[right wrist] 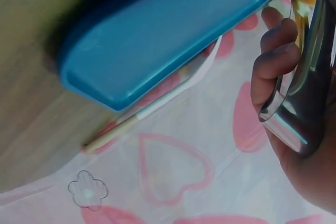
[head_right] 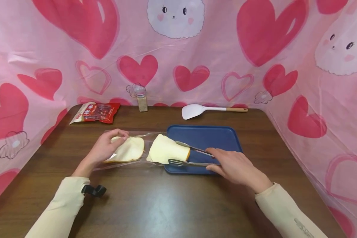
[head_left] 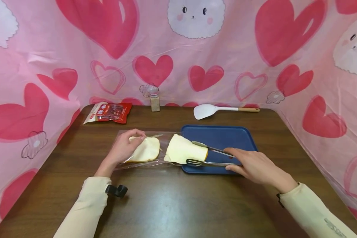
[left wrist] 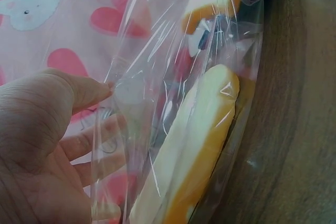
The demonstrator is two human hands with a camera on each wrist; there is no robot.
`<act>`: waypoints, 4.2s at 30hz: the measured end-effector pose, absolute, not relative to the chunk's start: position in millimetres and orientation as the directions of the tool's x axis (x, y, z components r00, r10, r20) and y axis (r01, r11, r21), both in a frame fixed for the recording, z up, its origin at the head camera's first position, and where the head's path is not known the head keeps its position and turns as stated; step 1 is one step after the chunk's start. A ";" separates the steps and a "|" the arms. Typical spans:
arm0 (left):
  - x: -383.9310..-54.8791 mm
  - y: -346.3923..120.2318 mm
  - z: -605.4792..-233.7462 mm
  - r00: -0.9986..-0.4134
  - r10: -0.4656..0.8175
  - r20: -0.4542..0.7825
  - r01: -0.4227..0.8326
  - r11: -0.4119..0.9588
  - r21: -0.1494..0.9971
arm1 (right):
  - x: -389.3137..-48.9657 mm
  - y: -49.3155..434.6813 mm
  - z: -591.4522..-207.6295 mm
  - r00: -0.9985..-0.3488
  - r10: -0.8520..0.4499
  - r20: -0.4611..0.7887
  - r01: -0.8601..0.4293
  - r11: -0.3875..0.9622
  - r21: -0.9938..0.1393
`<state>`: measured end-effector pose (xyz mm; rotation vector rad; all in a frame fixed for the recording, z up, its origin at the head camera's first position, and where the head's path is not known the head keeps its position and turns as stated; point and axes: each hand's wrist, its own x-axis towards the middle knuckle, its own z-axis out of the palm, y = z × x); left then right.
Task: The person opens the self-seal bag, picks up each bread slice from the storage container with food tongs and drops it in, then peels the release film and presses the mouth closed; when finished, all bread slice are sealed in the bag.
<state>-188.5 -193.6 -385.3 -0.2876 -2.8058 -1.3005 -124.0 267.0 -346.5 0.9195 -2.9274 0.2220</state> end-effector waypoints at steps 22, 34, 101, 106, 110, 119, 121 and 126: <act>-188.2 -192.8 -385.5 -0.981 0.151 0.125 0.193 0.646 0.739 | -153.1 250.1 -338.5 -0.776 -0.630 0.005 -0.619 0.761 -0.196; -188.0 -192.4 -387.5 -0.982 0.158 0.107 0.184 0.636 0.749 | -170.7 238.9 -344.6 -0.761 -0.647 -0.052 -0.618 0.748 -0.242; -182.6 -185.8 -377.8 -0.961 0.158 0.227 0.276 0.599 0.751 | -208.2 134.8 -360.5 -0.679 -0.731 -0.063 -0.686 0.663 -0.299; -182.7 -185.9 -377.5 -0.960 0.156 0.232 0.279 0.581 0.764 | -208.7 131.2 -360.4 -0.673 -0.737 -0.063 -0.691 0.656 -0.304; -182.6 -185.3 -376.5 -0.963 0.151 0.223 0.269 0.567 0.779 | -208.5 129.1 -359.7 -0.673 -0.737 -0.065 -0.690 0.656 -0.305; -182.1 -184.9 -376.0 -0.966 0.150 0.209 0.257 0.572 0.779 | -207.3 126.4 -359.5 -0.669 -0.740 -0.071 -0.687 0.652 -0.319; -181.9 -184.6 -375.9 -0.967 0.147 0.208 0.255 0.574 0.778 | -207.5 126.2 -359.7 -0.672 -0.736 -0.074 -0.683 0.656 -0.322; -181.1 -183.9 -375.3 -0.970 0.138 0.198 0.241 0.579 0.779 | -208.0 125.7 -360.8 -0.677 -0.732 -0.082 -0.679 0.664 -0.314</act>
